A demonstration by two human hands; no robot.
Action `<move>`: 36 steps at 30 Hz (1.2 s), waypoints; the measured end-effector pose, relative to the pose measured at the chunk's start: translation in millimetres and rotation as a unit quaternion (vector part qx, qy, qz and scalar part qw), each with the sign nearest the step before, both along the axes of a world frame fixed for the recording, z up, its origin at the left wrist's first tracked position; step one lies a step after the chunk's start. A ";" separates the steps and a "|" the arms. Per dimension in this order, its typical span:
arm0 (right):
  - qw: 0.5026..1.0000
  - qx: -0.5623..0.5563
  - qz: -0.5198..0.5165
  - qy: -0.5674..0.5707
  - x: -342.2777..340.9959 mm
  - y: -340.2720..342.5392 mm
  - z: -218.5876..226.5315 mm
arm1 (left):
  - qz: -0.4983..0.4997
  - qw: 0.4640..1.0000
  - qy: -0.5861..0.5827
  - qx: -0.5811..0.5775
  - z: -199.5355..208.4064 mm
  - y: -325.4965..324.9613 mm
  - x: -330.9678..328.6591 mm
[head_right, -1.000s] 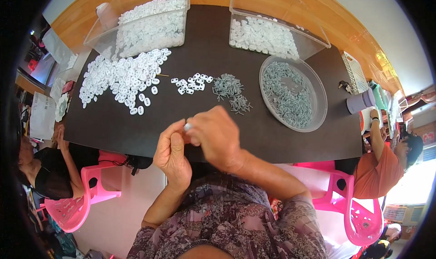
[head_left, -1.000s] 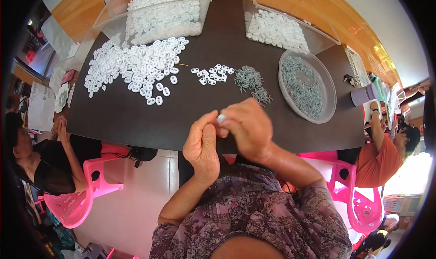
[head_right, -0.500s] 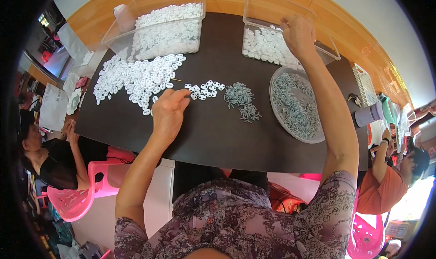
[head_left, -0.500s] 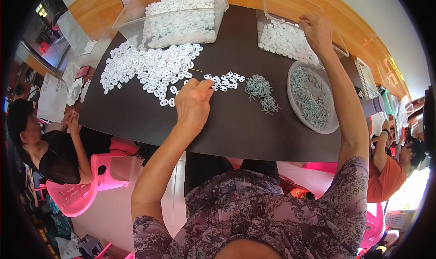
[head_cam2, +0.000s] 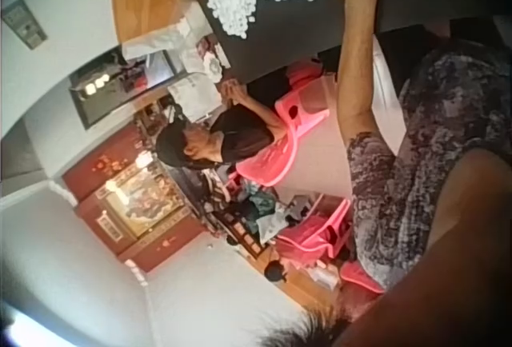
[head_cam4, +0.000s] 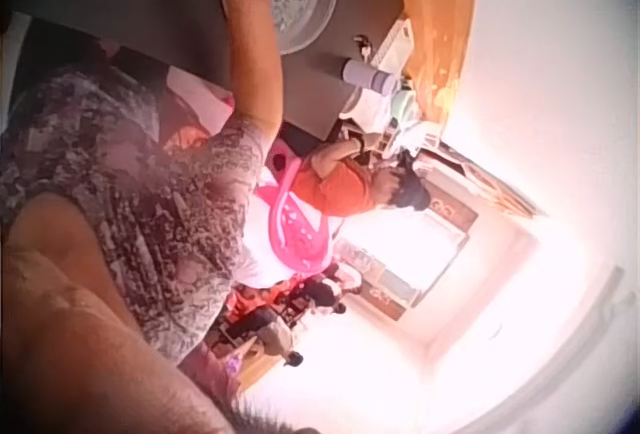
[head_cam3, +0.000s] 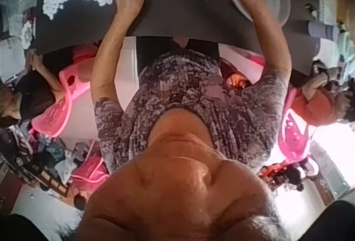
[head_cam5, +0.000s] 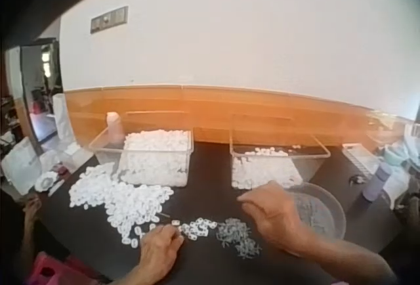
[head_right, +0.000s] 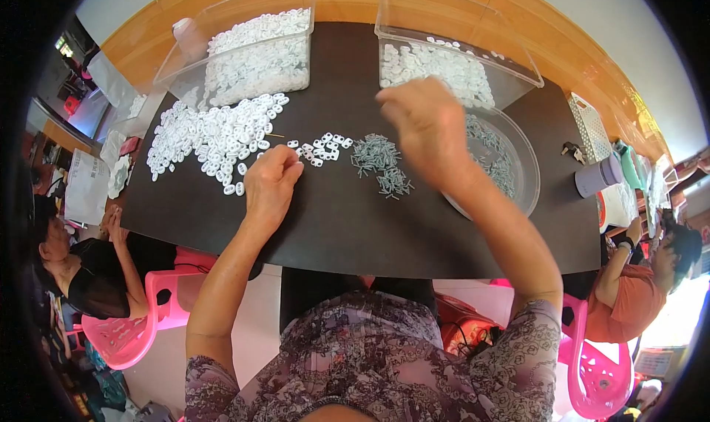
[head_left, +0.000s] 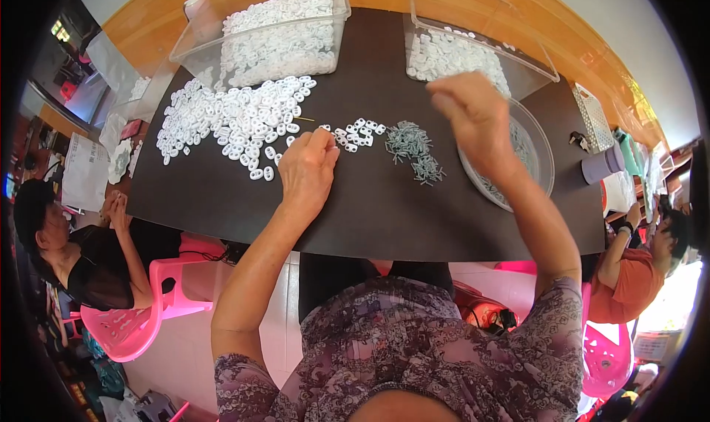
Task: Assembling small white plastic components by inserting tiny metal pins into them.
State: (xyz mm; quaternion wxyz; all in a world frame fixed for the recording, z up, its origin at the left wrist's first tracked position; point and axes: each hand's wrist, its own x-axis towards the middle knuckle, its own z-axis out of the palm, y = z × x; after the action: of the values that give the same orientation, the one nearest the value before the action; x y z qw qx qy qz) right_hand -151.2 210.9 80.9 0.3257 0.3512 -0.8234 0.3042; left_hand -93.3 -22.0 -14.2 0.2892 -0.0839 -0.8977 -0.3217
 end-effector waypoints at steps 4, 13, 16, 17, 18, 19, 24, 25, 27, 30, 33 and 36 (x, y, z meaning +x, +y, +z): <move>0.972 -0.082 0.066 -0.210 45.7 -25.1 -32.6 | -0.039 0.967 -0.091 0.235 13.2 13.9 27.9; 0.832 -0.247 0.121 -0.482 85.7 -59.0 -61.2 | -0.076 0.945 -0.026 0.316 18.1 35.3 72.8; 0.819 -0.271 0.121 -0.491 90.4 -57.4 -63.0 | -0.100 0.885 -0.091 0.445 16.6 37.2 76.5; 0.837 -0.249 0.105 -0.476 92.2 -56.1 -65.1 | -0.115 0.839 -0.129 0.515 16.8 37.6 76.9; 0.854 -0.227 0.089 -0.460 93.2 -54.5 -66.0 | -0.117 0.838 -0.129 0.517 18.5 38.4 77.3; 0.855 -0.225 0.087 -0.460 93.3 -52.6 -64.1 | -0.117 0.812 -0.138 0.556 20.5 39.7 77.7; 0.948 -0.110 0.064 -0.291 83.4 -28.7 -63.3 | -0.112 0.810 -0.174 0.549 10.3 35.4 82.2; 0.970 -0.072 0.022 -0.230 73.8 -19.6 -63.9 | -0.113 0.808 -0.174 0.551 7.1 34.1 83.1; 0.981 -0.009 -0.044 -0.187 58.9 -3.0 -61.7 | -0.118 0.794 -0.178 0.570 3.7 33.2 85.8; 0.991 0.033 -0.040 -0.126 43.8 1.0 -64.9 | -0.115 0.783 -0.184 0.583 -0.1 37.7 86.9; 0.990 0.110 -0.039 -0.082 36.0 -4.8 -73.2 | -0.111 0.791 -0.170 0.577 0.0 38.3 87.2; 0.983 0.171 -0.029 -0.055 34.4 -11.6 -79.5 | -0.111 0.799 -0.161 0.569 -4.2 38.1 88.0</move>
State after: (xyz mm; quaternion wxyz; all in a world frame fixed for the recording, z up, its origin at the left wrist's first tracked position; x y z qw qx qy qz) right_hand -116.8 199.3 1.4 0.2236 0.3605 -0.8898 0.1685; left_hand -5.3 16.1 -18.4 0.0984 0.0496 -0.5710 -0.8135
